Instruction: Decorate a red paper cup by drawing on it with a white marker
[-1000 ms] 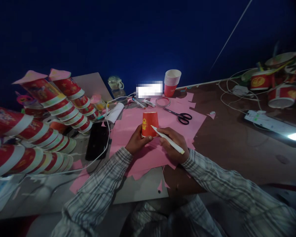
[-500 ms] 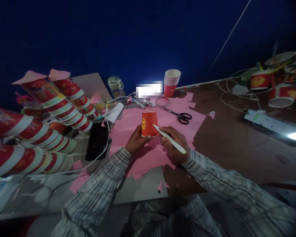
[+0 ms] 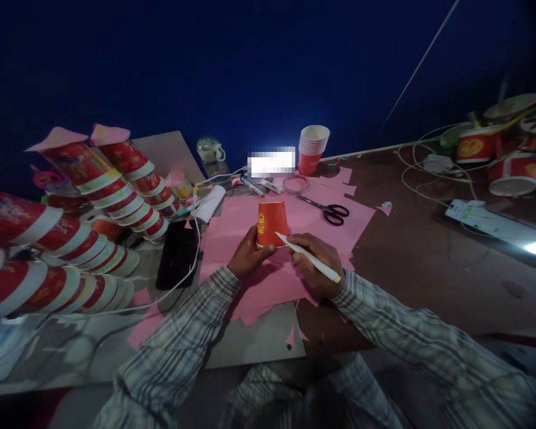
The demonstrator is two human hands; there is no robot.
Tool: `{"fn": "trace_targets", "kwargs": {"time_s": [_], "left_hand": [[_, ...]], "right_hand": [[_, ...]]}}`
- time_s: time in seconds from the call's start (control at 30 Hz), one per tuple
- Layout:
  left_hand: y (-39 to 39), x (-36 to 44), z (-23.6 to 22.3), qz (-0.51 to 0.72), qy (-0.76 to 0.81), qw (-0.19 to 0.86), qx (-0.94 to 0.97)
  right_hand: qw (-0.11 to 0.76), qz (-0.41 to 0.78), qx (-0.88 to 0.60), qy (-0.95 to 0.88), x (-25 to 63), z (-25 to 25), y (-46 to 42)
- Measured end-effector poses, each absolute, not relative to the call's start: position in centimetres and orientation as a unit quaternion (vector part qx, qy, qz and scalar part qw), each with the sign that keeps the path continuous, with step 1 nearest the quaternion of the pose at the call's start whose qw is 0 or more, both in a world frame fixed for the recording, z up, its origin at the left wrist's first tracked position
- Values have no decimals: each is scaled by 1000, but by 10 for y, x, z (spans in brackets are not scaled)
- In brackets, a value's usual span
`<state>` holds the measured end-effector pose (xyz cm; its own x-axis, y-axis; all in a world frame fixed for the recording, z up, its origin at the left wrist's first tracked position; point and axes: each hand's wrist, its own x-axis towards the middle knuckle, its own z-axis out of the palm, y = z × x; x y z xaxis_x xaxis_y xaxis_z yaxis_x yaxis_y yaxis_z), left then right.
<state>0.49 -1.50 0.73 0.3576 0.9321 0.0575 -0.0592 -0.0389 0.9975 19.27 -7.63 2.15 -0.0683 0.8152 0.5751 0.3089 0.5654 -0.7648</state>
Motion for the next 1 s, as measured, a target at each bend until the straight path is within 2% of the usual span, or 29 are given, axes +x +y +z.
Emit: {"fn": "trace_targets", "kwargs": {"time_s": [1.0], "left_hand": [[-16, 6, 6, 428, 366, 594, 575]], "right_hand": [[559, 213, -399, -695, 194, 23, -75]]}}
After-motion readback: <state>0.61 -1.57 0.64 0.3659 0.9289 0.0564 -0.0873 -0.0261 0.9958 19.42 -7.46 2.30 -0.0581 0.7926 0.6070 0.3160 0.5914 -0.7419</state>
